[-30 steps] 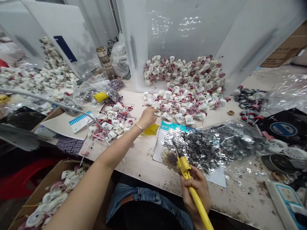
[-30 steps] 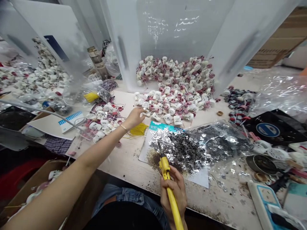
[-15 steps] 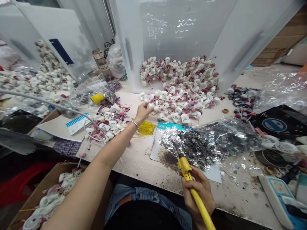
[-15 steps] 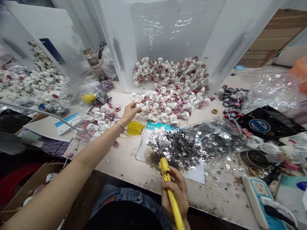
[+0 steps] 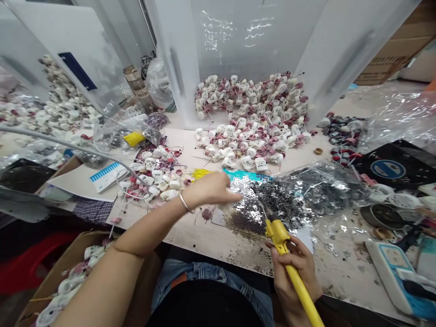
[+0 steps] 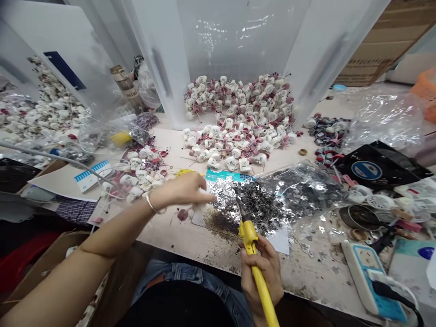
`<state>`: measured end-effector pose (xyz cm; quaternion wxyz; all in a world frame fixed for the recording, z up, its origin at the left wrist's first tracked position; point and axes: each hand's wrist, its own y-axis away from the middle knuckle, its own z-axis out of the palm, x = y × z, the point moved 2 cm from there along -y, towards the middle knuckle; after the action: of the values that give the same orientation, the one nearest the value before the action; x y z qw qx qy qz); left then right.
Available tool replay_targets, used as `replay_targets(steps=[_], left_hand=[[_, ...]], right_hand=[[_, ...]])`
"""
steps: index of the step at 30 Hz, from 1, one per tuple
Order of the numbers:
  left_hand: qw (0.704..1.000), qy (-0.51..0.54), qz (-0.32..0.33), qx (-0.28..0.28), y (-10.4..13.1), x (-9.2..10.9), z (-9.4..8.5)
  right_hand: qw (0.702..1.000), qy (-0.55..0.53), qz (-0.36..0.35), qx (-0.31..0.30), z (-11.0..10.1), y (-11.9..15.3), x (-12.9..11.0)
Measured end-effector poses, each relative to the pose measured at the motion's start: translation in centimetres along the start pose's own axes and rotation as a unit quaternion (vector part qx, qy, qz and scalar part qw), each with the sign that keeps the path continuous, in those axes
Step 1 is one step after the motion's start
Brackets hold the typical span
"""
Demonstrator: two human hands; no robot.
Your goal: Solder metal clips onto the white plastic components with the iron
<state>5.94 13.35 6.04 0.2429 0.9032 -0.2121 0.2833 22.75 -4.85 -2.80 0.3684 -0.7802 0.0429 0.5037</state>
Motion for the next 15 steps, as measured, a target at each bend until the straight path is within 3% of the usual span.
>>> replay_targets(steps=[3,5,7,12,15], left_hand=[[0.991,-0.126,-0.006,-0.038,0.4,0.3,5.2],[0.989,-0.138,0.010,-0.056,0.4,-0.1,7.3],[0.990,-0.119,0.029,-0.069,0.7,-0.7,7.6],[0.990,-0.120,0.073,-0.009,2.9,-2.7,5.0],[0.985,-0.117,0.119,-0.050,4.0,-3.6,5.4]], right_hand=[[1.000,-0.017,-0.006,-0.024,1.3,-0.2,-0.2],[0.999,-0.010,-0.018,-0.041,2.0,-0.3,-0.4],[0.998,0.004,-0.021,-0.057,2.4,-0.4,-0.5],[0.990,0.020,-0.077,-0.115,3.5,-0.5,0.2],[0.979,0.019,-0.116,-0.168,5.0,-0.8,1.2]])
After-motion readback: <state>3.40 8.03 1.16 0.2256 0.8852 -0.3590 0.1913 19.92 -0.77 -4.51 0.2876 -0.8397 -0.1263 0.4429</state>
